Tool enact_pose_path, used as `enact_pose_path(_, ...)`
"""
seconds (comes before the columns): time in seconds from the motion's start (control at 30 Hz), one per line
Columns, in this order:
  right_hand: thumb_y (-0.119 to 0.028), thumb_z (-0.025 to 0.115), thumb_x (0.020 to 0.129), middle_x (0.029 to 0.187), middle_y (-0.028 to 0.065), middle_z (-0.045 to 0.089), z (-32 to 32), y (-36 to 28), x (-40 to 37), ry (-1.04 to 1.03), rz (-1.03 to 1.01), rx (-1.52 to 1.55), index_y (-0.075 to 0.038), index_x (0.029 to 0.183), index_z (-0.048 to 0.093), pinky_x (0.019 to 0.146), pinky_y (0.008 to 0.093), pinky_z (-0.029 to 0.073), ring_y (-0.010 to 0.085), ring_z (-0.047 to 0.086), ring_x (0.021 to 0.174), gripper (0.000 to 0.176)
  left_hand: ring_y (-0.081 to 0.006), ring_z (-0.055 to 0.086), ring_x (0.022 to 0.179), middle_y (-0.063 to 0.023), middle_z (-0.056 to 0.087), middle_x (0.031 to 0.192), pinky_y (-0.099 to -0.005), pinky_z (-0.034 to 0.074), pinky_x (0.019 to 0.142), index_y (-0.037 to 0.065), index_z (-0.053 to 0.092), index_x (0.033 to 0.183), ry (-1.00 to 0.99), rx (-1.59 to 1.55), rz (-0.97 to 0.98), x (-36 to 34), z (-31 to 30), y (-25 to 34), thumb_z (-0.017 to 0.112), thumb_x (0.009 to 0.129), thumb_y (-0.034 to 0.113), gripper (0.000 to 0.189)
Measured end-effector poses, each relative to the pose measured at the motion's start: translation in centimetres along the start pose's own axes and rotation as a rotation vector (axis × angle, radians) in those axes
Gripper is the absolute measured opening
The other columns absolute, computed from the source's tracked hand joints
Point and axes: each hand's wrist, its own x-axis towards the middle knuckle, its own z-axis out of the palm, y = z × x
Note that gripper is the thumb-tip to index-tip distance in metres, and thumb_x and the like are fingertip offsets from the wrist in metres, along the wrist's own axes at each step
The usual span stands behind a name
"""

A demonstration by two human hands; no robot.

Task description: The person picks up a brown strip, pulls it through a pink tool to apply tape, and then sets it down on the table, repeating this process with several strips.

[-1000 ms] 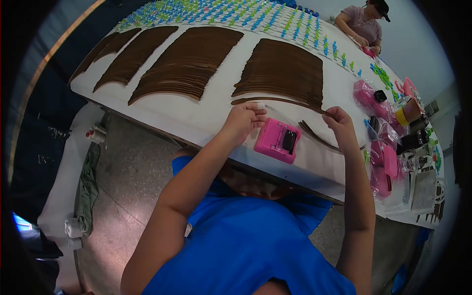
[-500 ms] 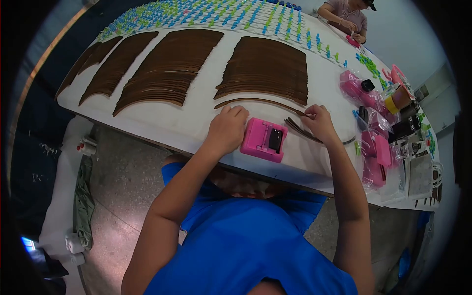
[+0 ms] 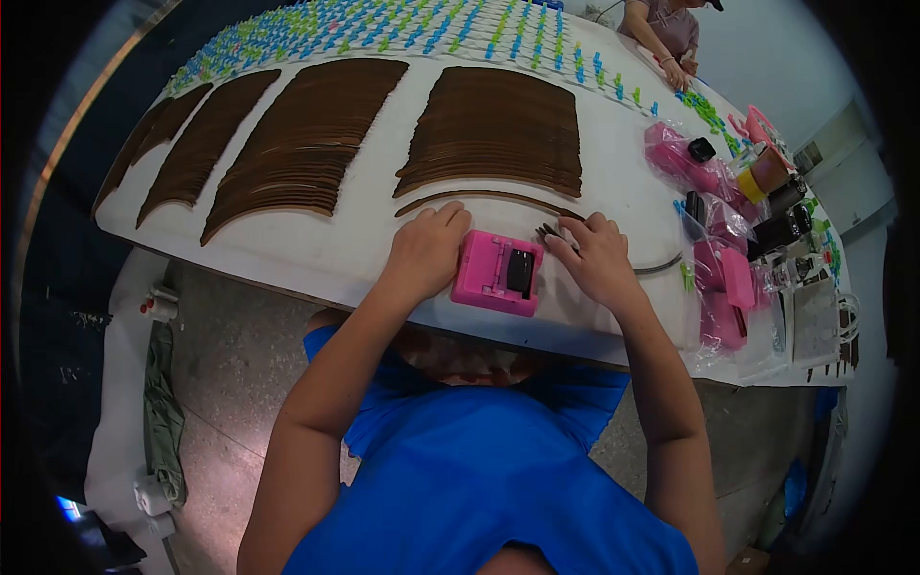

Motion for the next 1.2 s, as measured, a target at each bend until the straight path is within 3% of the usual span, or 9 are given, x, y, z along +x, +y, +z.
enact_pose_path(0.2,-0.055,0.061,0.102,0.116,0.0152,0.062,0.2,-0.5,0.4,-0.074,0.071,-0.031,-0.012,0.139,0.07,0.102,0.0472,0.041,0.035,0.057,0.115,0.057,-0.0366,0.07,0.091,-0.0123,0.066,0.134,-0.0488,0.057,0.08,0.003,0.063,0.12,-0.086,0.005,0.003,0.4,0.3,-0.5,0.06,0.097,0.02,0.029)
enact_pose_path(0.27,-0.055,0.06,0.102,0.116,0.0155,0.062,0.4,-0.3,0.6,-0.073,0.078,-0.034,-0.013,0.14,0.069,0.103,0.0472,0.04,0.0352,0.057,0.116,0.058,-0.0379,0.07,0.101,-0.0138,0.064,0.145,-0.0502,0.057,0.088,0.005,0.06,0.128,-0.207,0.01,-0.055,0.8,0.1,-0.6,0.058,0.101,0.026,0.034)
enact_pose_path(0.37,-0.059,0.06,0.101,0.119,0.0169,0.063,0.7,-0.2,1.0,-0.07,0.084,-0.012,-0.012,0.138,0.07,0.102,0.0477,0.04,0.0353,0.057,0.116,0.061,-0.0378,0.07,0.089,-0.0139,0.064,0.139,-0.0511,0.057,0.078,0.002,0.059,0.12,-0.149,0.012,-0.026,1.2,0.2,-0.5,0.059,0.097,0.017,0.028)
enact_pose_path(0.6,-0.058,0.058,0.101,0.123,0.0177,0.063,1.3,-0.3,2.4,-0.087,0.089,-0.024,-0.012,0.144,0.067,0.105,0.0487,0.04,0.0356,0.057,0.119,0.064,-0.0385,0.071,0.087,-0.0146,0.066,0.132,-0.0518,0.057,0.076,0.002,0.058,0.115,-0.106,0.018,-0.01,1.8,0.8,-1.0,0.06,0.094,0.015,0.025)
enact_pose_path(0.67,-0.057,0.058,0.101,0.123,0.0179,0.063,1.5,-0.3,2.8,-0.083,0.086,-0.03,-0.012,0.145,0.066,0.105,0.049,0.04,0.0359,0.057,0.12,0.064,-0.04,0.072,0.098,-0.0162,0.062,0.147,-0.0509,0.058,0.084,0.001,0.057,0.133,-0.231,0.047,-0.071,2.1,0.6,-1.1,0.057,0.1,0.022,0.039)
enact_pose_path(0.87,-0.057,0.058,0.101,0.124,0.0191,0.062,2.0,-0.1,3.2,-0.076,0.094,-0.035,-0.014,0.149,0.063,0.105,0.0501,0.04,0.0368,0.056,0.121,0.065,-0.0394,0.073,0.097,-0.0166,0.062,0.147,-0.0509,0.058,0.083,0.0,0.057,0.135,-0.175,0.065,-0.078,2.1,1.2,-1.3,0.055,0.1,0.019,0.04)
enact_pose_path(1.1,-0.057,0.058,0.101,0.127,0.0193,0.061,1.7,0.3,2.8,-0.069,0.126,-0.034,-0.015,0.151,0.062,0.108,0.0503,0.04,0.0379,0.056,0.123,0.066,-0.0388,0.073,0.096,-0.0161,0.062,0.147,-0.0506,0.058,0.083,0.0,0.058,0.134,-0.202,0.074,-0.108,2.2,1.2,-1.2,0.054,0.101,0.02,0.04)
enact_pose_path(1.2,-0.057,0.059,0.1,0.128,0.0192,0.061,1.9,0.6,2.7,-0.07,0.129,-0.031,-0.015,0.151,0.062,0.107,0.0506,0.04,0.0378,0.056,0.123,0.066,-0.0387,0.073,0.091,-0.0187,0.063,0.147,-0.0509,0.058,0.079,0.0,0.06,0.121,-0.143,0.058,-0.074,2.1,1.1,-1.1,0.059,0.092,0.011,0.032)
